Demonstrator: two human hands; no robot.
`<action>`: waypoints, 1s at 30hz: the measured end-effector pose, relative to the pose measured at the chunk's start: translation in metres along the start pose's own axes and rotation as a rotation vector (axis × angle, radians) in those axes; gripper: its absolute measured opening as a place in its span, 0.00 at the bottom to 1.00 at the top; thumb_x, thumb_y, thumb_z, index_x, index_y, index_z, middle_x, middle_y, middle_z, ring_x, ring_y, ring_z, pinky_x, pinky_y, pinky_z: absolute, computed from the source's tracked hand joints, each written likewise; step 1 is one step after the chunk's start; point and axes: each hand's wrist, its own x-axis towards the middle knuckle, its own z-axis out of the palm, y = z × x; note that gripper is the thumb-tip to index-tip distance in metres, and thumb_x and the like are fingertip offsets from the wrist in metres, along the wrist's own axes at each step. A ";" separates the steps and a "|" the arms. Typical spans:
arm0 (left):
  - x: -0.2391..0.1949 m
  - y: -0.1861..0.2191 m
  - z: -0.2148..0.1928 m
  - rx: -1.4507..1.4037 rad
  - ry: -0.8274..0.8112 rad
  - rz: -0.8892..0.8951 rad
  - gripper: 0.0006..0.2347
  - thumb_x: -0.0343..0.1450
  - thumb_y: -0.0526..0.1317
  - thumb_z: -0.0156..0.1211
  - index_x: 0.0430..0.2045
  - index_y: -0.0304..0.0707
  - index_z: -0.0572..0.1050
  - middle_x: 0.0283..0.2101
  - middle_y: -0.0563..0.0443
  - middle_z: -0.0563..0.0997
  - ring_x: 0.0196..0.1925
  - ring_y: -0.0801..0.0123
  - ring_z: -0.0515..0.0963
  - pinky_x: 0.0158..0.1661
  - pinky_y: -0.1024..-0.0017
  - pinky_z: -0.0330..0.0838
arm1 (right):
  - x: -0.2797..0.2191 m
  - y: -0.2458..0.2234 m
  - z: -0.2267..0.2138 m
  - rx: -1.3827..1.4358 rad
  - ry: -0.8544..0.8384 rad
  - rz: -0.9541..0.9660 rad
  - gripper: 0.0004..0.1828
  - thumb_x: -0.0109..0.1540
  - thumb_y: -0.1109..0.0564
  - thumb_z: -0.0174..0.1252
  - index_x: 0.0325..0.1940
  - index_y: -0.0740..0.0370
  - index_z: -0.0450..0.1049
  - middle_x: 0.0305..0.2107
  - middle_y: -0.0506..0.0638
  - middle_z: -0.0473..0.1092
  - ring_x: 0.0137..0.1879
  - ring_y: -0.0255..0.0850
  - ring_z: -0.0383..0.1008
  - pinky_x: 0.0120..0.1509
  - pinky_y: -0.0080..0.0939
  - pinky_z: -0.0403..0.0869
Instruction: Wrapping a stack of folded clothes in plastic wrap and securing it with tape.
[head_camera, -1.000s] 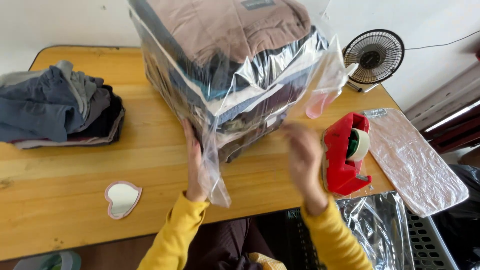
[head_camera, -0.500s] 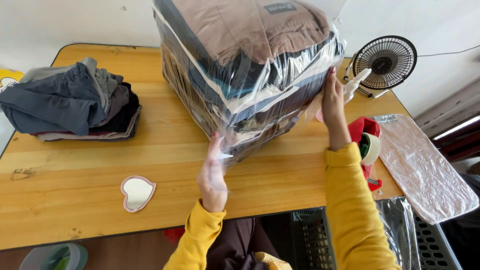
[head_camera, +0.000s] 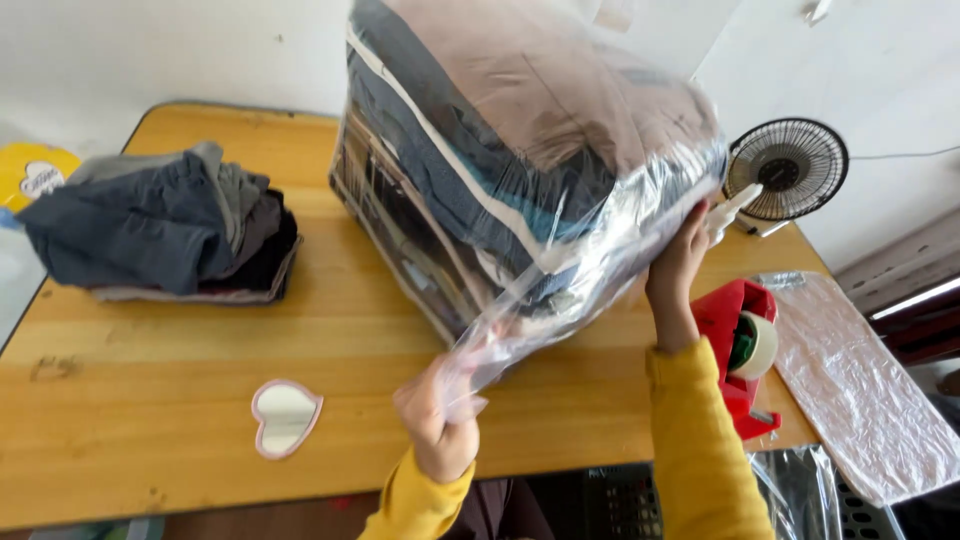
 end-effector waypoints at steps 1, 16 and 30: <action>0.019 0.007 -0.004 -0.007 0.000 0.011 0.08 0.72 0.32 0.59 0.43 0.28 0.77 0.28 0.43 0.81 0.24 0.61 0.82 0.28 0.71 0.73 | -0.011 0.005 -0.010 0.004 0.004 -0.013 0.29 0.73 0.34 0.39 0.51 0.62 0.70 0.42 0.45 0.71 0.47 0.32 0.73 0.53 0.34 0.73; 0.177 0.075 0.030 0.193 -0.443 0.414 0.06 0.70 0.40 0.69 0.36 0.42 0.79 0.29 0.56 0.85 0.27 0.69 0.84 0.27 0.71 0.70 | -0.226 -0.149 -0.059 -0.185 -1.126 0.383 0.17 0.71 0.52 0.48 0.58 0.66 0.70 0.39 0.61 0.80 0.42 0.50 0.84 0.52 0.43 0.80; -0.036 0.076 0.071 0.079 -0.417 -0.267 0.47 0.72 0.53 0.63 0.75 0.26 0.35 0.79 0.23 0.39 0.82 0.29 0.38 0.75 0.35 0.36 | 0.093 -0.071 0.009 -0.426 -0.187 0.295 0.25 0.70 0.47 0.49 0.67 0.65 0.68 0.55 0.60 0.71 0.59 0.49 0.68 0.65 0.40 0.70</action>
